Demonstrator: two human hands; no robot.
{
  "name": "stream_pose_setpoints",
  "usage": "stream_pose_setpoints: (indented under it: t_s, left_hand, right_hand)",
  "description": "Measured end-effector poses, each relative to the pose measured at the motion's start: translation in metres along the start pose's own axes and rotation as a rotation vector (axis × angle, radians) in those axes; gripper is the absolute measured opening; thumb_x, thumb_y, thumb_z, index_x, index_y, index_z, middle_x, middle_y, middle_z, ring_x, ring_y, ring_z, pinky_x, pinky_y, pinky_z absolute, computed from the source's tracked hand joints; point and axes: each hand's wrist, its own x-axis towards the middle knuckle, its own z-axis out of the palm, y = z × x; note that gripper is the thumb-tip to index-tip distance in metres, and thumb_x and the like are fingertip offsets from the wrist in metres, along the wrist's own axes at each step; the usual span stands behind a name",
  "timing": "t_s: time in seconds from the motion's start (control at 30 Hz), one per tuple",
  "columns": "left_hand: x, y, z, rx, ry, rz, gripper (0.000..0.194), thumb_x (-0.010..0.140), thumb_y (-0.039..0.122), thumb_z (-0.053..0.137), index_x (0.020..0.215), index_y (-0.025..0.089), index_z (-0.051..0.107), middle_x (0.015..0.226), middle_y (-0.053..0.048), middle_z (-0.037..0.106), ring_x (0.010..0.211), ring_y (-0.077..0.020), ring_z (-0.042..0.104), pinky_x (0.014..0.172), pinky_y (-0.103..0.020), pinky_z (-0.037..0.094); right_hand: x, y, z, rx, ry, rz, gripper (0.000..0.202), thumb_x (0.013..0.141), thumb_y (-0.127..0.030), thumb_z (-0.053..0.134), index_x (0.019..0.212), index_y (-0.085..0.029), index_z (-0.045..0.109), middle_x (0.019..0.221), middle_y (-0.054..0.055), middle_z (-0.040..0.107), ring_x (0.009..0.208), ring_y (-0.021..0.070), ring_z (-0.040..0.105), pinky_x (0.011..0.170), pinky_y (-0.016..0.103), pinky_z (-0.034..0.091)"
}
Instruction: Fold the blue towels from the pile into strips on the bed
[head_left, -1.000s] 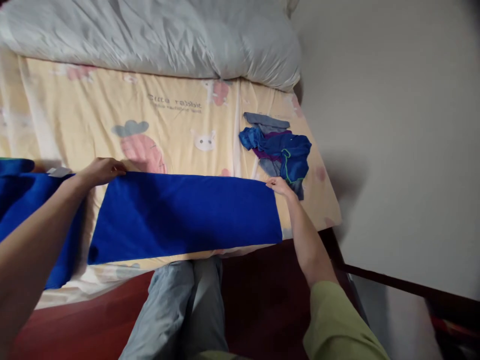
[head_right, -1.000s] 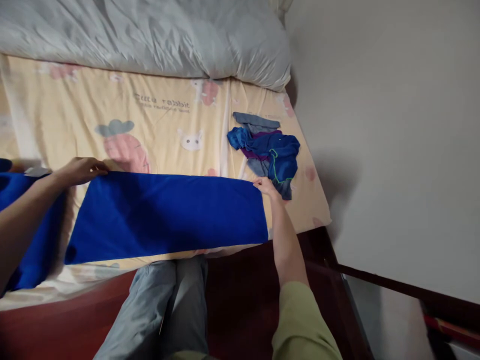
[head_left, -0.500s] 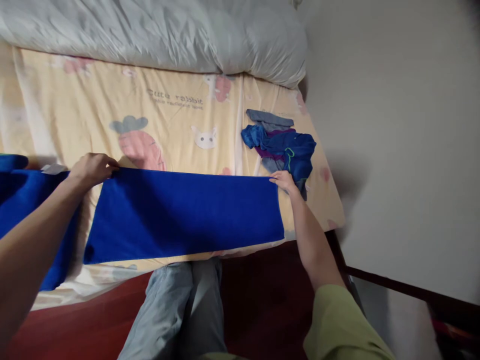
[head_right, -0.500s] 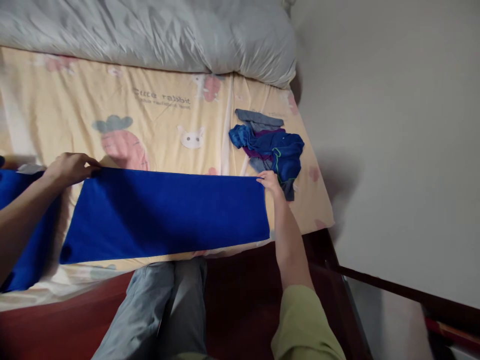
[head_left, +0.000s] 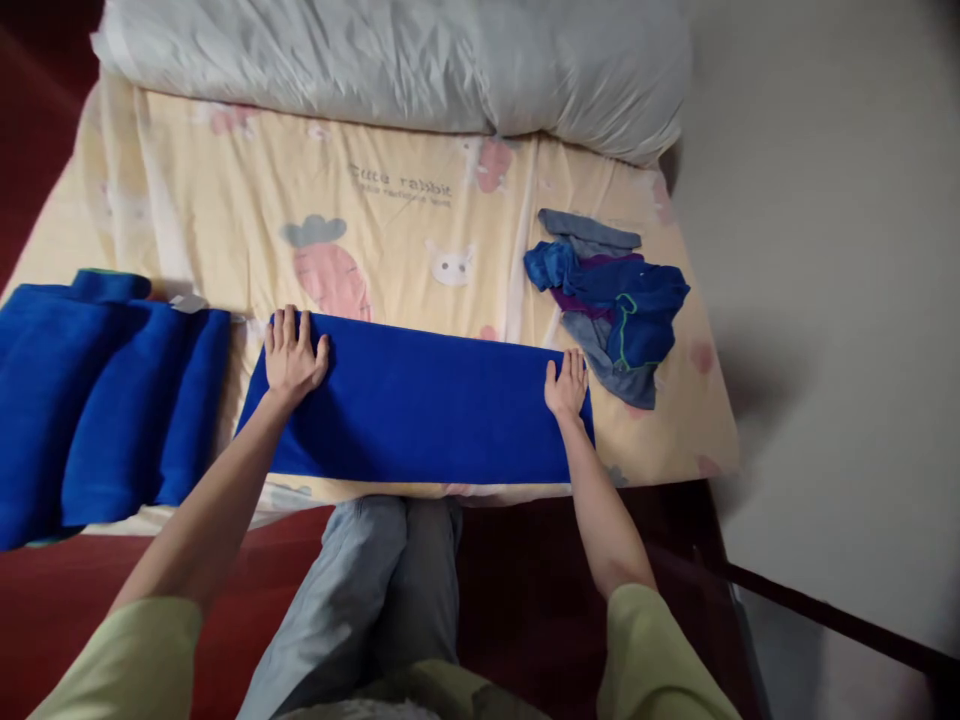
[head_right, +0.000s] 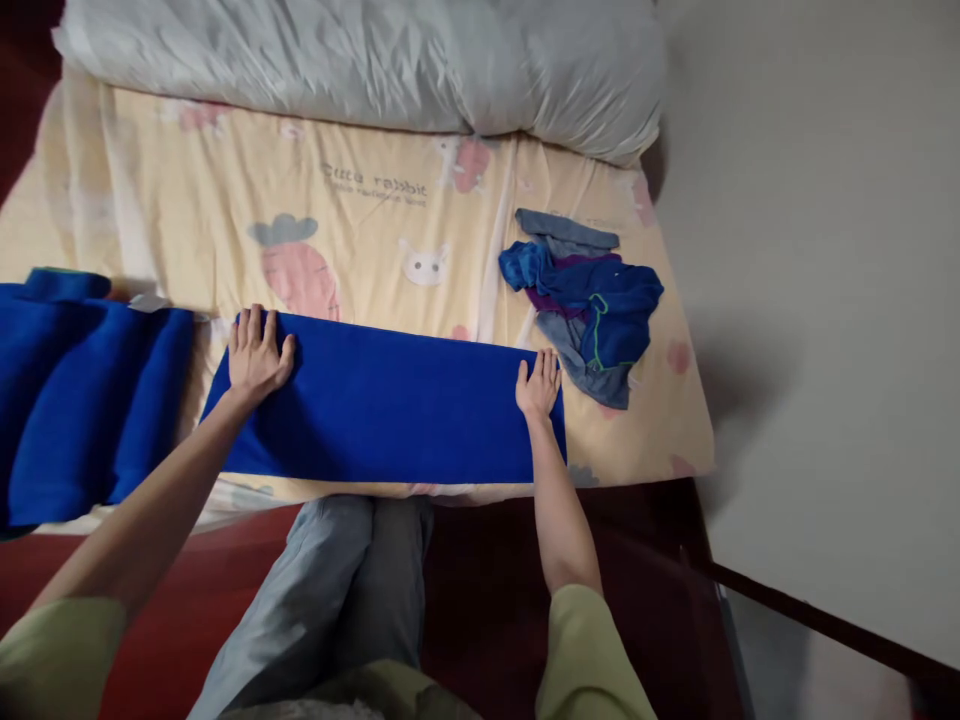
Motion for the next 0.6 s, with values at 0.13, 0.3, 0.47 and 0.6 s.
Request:
stream_pose_setpoints:
  t_s: [0.13,0.3,0.47,0.6]
  left_hand:
    - [-0.018,0.003,-0.011,-0.008,-0.056,0.022,0.075,0.103,0.05,0.035,0.163,0.005,0.033,0.175,-0.018,0.017,0.163,-0.0372,0.007,0.132,-0.059,0.008]
    - [-0.106,-0.01,-0.026,0.019,-0.097,0.067,0.069,0.104,0.048,0.037,0.164,0.015,0.035,0.177,-0.011,0.015,0.164,-0.0355,0.009,0.133,-0.058,0.01]
    - [-0.168,-0.028,-0.034,0.024,-0.081,-0.008,0.072,0.103,0.042,0.039,0.169,0.021,0.021,0.178,-0.006,0.008,0.164,-0.0345,0.011,0.134,-0.057,0.014]
    - [-0.185,-0.029,-0.025,0.07,-0.018,-0.04,0.072,0.104,0.041,0.038,0.17,0.021,0.016,0.177,-0.006,0.012,0.164,-0.0306,0.013,0.135,-0.054,0.013]
  right_hand:
    - [-0.011,-0.005,-0.005,-0.015,-0.004,-0.057,0.069,0.108,-0.046,0.023,0.164,-0.006,0.032,0.173,0.021,0.026,0.163,0.0317,0.018,0.132,0.059,0.018]
    - [-0.075,0.015,-0.016,-0.002,-0.069,-0.148,0.072,0.109,-0.051,0.019,0.167,-0.01,0.025,0.174,0.017,0.024,0.164,0.0294,0.018,0.132,0.057,0.018]
    - [-0.115,0.053,-0.021,0.009,-0.018,-0.068,0.072,0.108,-0.05,0.019,0.167,-0.008,0.027,0.173,0.019,0.027,0.163,0.0298,0.02,0.132,0.058,0.02]
    - [-0.13,0.062,-0.019,-0.047,-0.028,-0.02,0.072,0.108,-0.048,0.015,0.169,-0.011,0.02,0.174,0.016,0.024,0.164,0.0289,0.019,0.133,0.058,0.017]
